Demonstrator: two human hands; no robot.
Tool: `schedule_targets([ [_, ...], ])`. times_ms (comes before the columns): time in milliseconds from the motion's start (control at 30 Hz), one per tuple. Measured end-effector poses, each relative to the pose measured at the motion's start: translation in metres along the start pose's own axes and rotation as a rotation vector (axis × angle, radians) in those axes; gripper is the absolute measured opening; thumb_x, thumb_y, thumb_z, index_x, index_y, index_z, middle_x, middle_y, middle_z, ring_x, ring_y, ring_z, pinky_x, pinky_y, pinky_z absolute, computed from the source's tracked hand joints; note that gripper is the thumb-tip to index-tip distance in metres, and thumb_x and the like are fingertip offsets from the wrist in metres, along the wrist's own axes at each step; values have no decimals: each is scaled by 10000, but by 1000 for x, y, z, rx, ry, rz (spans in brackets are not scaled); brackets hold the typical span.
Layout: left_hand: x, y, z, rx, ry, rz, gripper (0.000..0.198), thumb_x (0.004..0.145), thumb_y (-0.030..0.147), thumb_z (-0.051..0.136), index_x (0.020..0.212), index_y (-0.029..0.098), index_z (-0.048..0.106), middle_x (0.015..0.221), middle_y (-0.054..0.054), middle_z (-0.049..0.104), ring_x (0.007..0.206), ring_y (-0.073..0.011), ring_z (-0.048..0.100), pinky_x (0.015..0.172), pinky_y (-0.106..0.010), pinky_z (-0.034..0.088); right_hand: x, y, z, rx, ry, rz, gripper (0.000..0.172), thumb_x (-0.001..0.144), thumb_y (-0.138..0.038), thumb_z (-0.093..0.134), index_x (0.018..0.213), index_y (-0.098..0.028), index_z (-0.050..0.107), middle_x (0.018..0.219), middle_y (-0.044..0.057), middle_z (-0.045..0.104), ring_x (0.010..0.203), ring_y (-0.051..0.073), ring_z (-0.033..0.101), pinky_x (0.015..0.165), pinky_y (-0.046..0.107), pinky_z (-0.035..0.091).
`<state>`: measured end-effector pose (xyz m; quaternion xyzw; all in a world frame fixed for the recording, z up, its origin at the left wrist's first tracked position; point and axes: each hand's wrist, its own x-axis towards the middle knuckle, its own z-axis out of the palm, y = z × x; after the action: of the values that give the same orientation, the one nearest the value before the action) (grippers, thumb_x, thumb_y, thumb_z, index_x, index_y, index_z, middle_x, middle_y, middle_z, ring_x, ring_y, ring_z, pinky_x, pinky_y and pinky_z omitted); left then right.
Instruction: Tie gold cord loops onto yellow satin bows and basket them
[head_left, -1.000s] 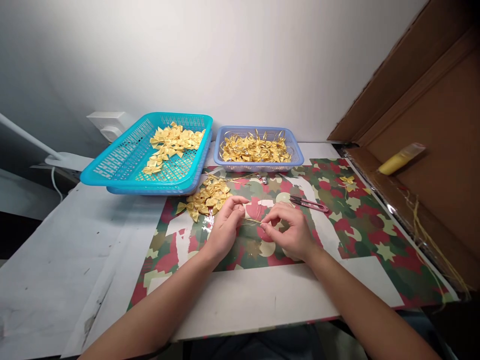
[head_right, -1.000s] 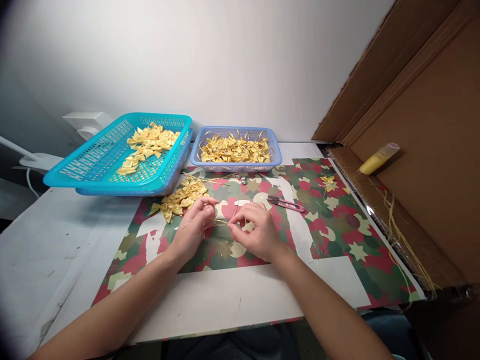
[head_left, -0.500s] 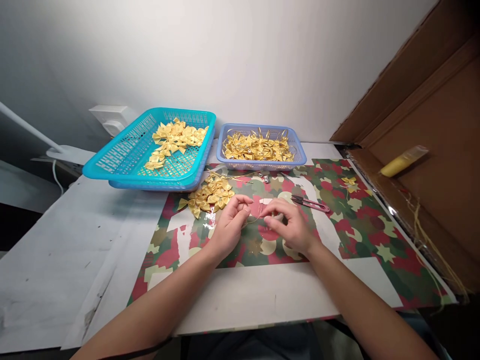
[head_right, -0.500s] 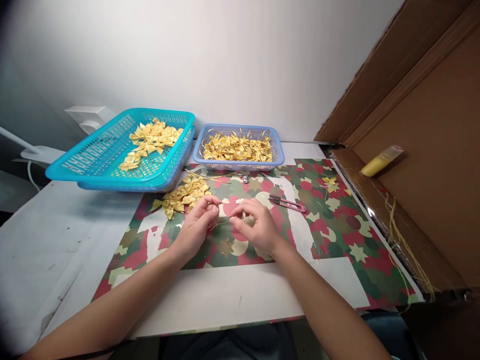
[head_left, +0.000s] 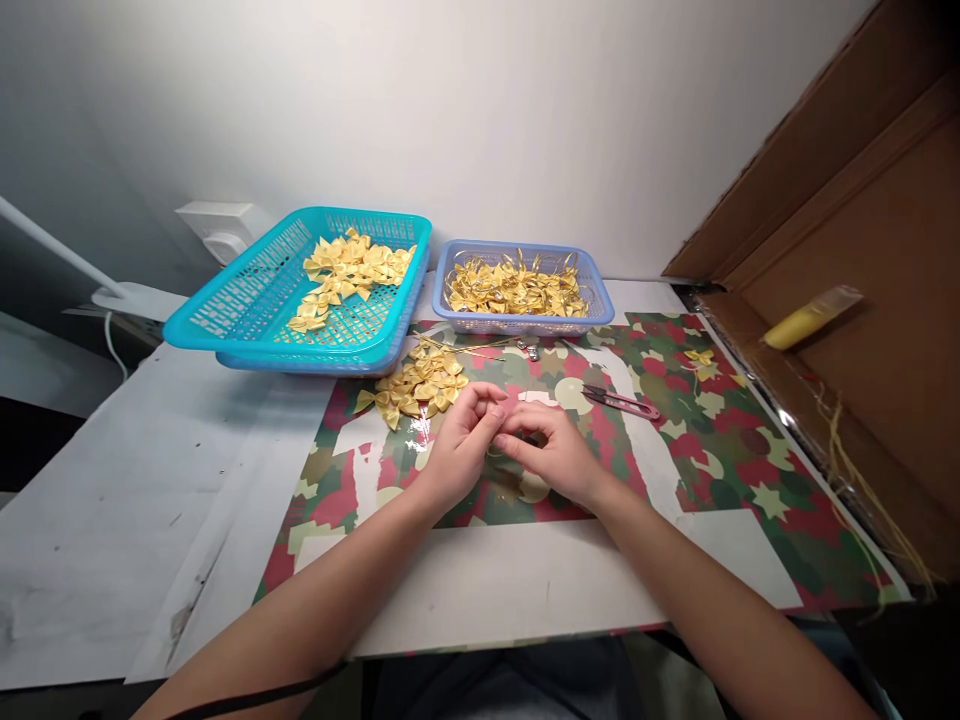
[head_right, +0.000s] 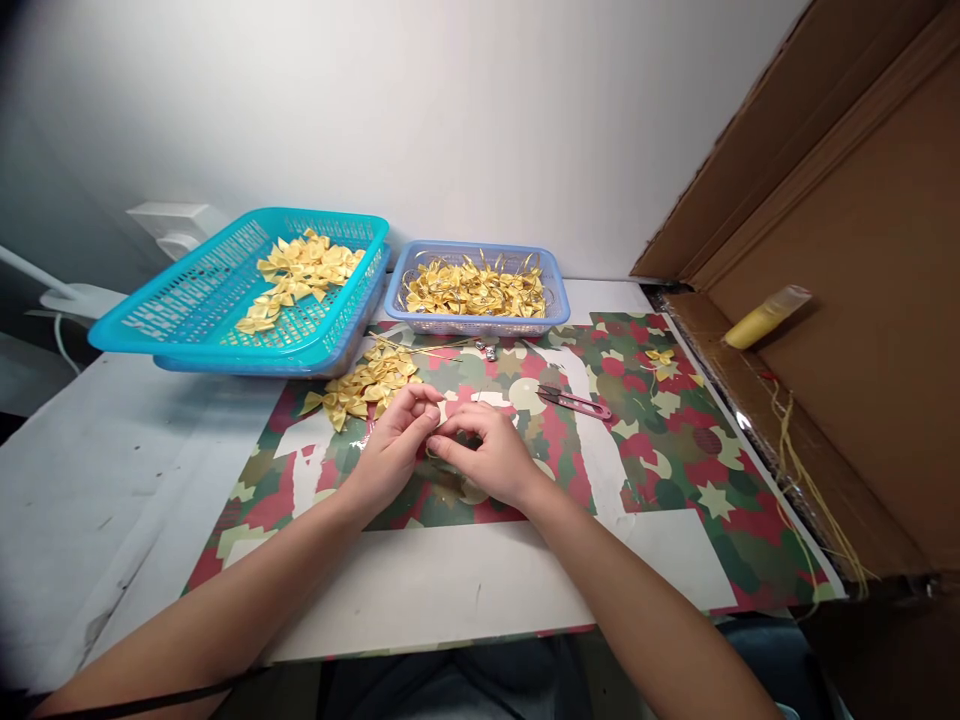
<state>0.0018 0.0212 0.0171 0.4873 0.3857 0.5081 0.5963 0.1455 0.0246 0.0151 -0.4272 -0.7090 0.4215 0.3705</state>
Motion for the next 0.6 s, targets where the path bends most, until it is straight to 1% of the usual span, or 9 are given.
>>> schedule_targets([
  [133,-1,0,0,19,2,-8,197,851,365,579,938,204,507,665,58,438,584,-102,428,557,-229,356,1,1,4,65,46,41,144,792,-246,659,657,-195,651,721,0,603,697,145,517,647,291,400],
  [233,0,-2,-1,96,40,26,160,875,344,547,942,207,496,692,52,444,586,-100,413,559,-228,348,1,0,3,102,43,97,146,769,-247,659,635,-189,650,674,-6,560,636,130,476,594,277,375],
  [333,3,-4,-4,187,98,102,102,891,301,520,918,207,492,764,32,471,628,-100,416,600,-228,361,0,-3,-2,130,16,197,166,749,-252,651,602,-178,639,661,-10,529,592,113,436,556,266,351],
  [400,5,-5,-5,214,123,128,75,891,279,507,901,206,490,785,24,476,644,-104,418,613,-231,366,0,-6,-5,145,-21,255,175,738,-254,642,584,-170,634,667,-7,531,579,105,434,542,260,346],
  [533,7,-7,-7,222,158,113,47,889,254,484,900,208,483,785,20,469,638,-112,412,596,-233,360,0,-9,-9,175,-77,315,165,708,-269,644,578,-168,641,683,11,562,613,120,484,543,257,365],
  [600,7,-8,-7,225,160,103,36,892,243,474,902,208,479,785,19,466,640,-113,413,597,-234,359,0,-10,-10,199,-88,349,158,695,-269,642,572,-170,634,688,11,566,601,118,482,532,257,363],
])
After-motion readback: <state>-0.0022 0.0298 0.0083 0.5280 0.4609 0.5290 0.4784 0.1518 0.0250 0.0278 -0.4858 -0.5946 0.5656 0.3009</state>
